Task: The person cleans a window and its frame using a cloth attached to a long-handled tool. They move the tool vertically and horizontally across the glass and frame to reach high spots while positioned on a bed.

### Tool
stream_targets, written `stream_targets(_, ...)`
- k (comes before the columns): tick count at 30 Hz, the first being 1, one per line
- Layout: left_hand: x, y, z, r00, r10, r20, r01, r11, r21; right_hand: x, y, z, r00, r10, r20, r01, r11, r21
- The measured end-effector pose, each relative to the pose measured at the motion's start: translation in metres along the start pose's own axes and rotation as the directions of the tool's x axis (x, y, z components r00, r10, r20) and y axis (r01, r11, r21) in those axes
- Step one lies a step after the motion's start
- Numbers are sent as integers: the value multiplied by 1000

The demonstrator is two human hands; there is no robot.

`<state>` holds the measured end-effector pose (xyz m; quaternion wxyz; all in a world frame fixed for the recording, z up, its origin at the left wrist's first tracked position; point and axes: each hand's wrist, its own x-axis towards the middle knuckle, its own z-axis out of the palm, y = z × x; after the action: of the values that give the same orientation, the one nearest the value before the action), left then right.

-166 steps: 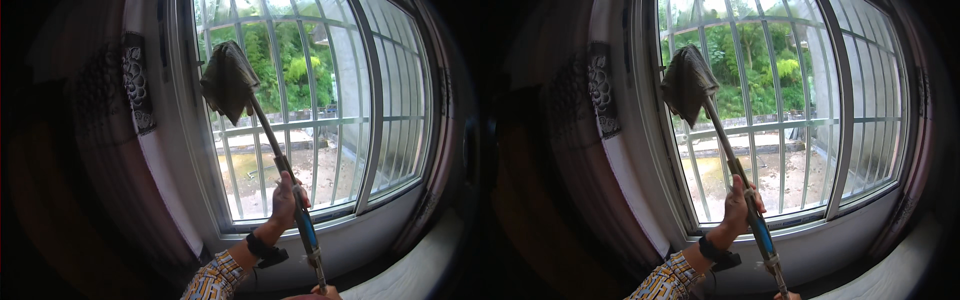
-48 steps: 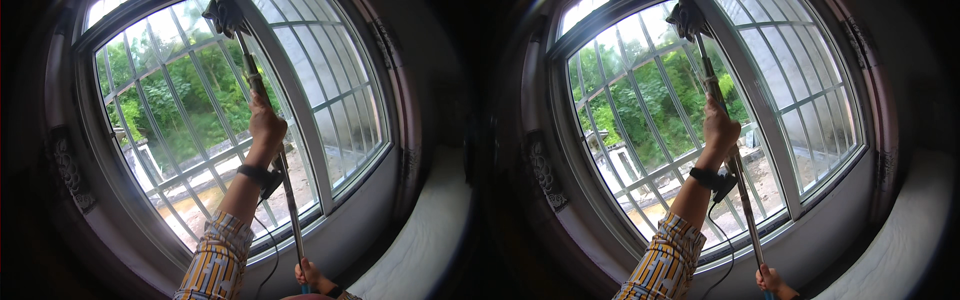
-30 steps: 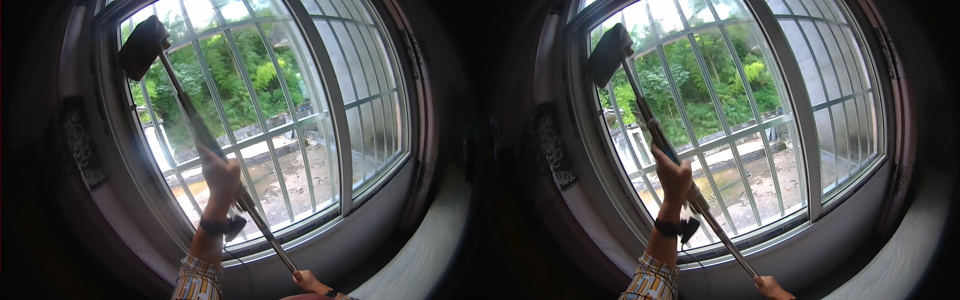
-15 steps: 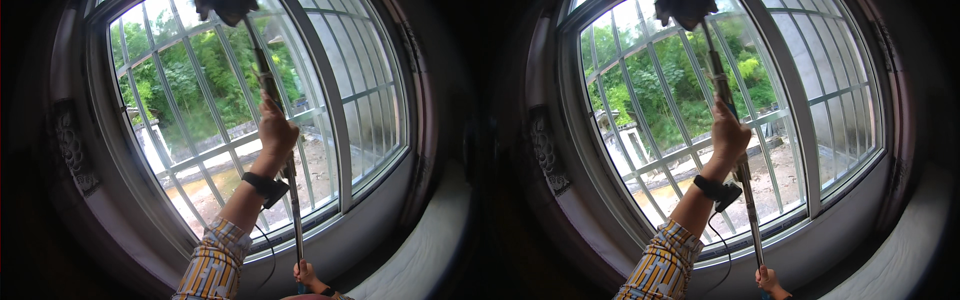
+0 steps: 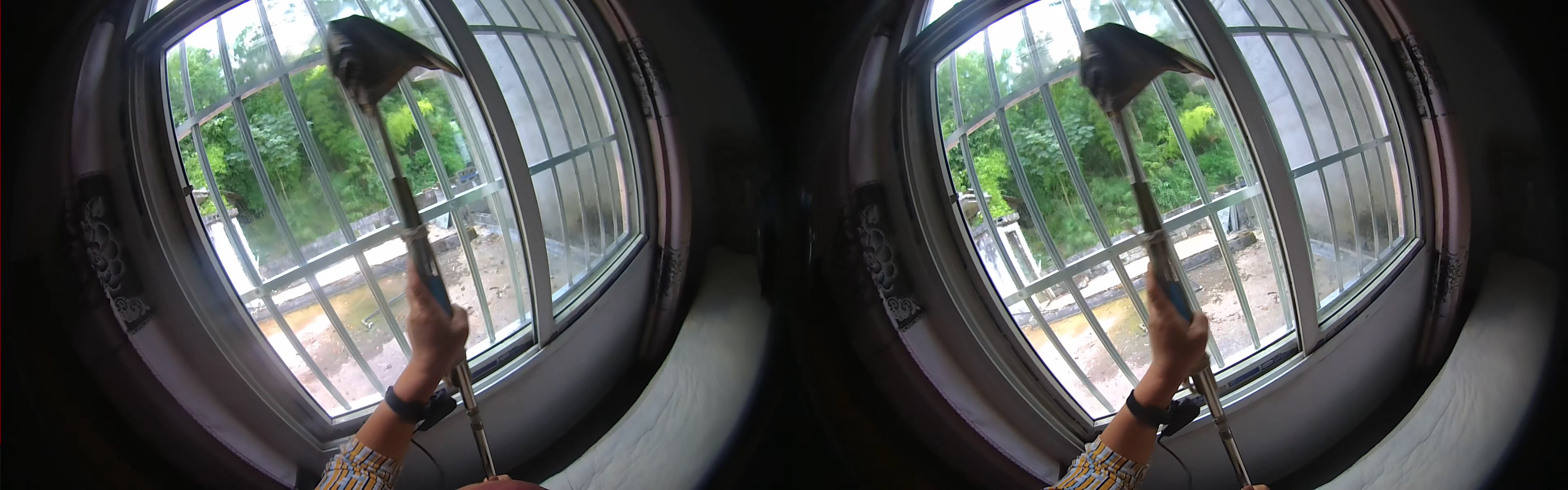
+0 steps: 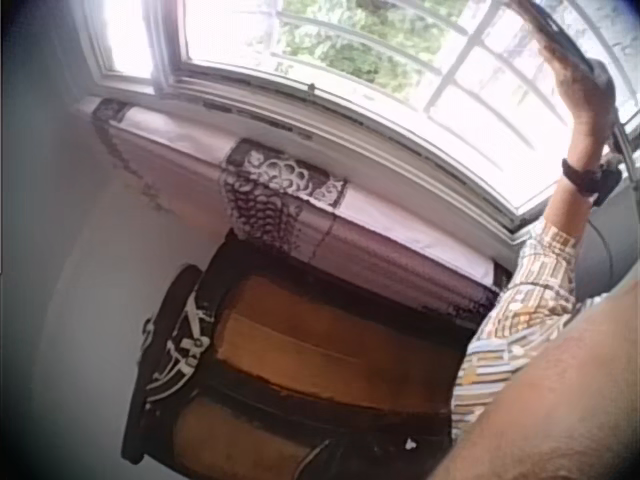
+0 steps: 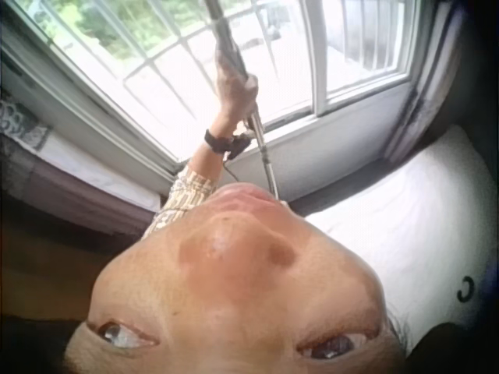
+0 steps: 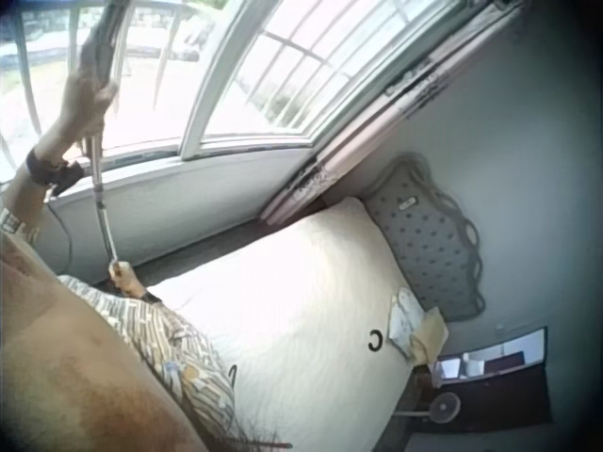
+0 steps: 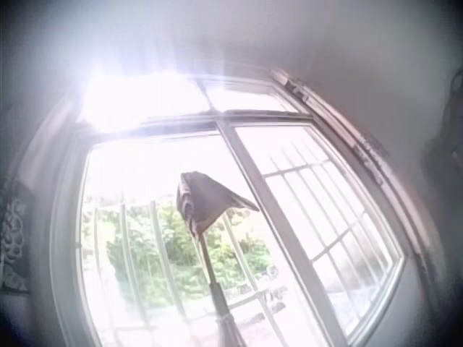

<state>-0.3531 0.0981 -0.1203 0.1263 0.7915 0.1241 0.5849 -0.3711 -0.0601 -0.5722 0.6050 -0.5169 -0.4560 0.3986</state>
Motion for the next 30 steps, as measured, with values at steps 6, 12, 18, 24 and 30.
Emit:
stream_targets(6, 9, -48, -62, 957, 41, -286, 0, 990, 141, 30, -71, -26, 988, 156, 19, -147, 959, -241)
stream_targets(12, 82, -57, -80, 918, 67, -390, 21, 976, 217, 98, -112, -21, 986, -38, -163, -24, 931, -364)
stream_targets(18, 105, -38, -40, 914, 95, -394, -2, 973, 231, 115, -111, -49, 954, -117, -277, 14, 938, -346)
stream_targets(24, 64, -16, 52, 988, 79, -132, -70, 995, 73, 71, -44, -50, 955, 56, -292, -89, 991, -102)
stream_targets(30, 10, 19, 112, 986, -40, 161, 29, 997, 70, 10, -4, -44, 946, 287, -154, -225, 918, 328)
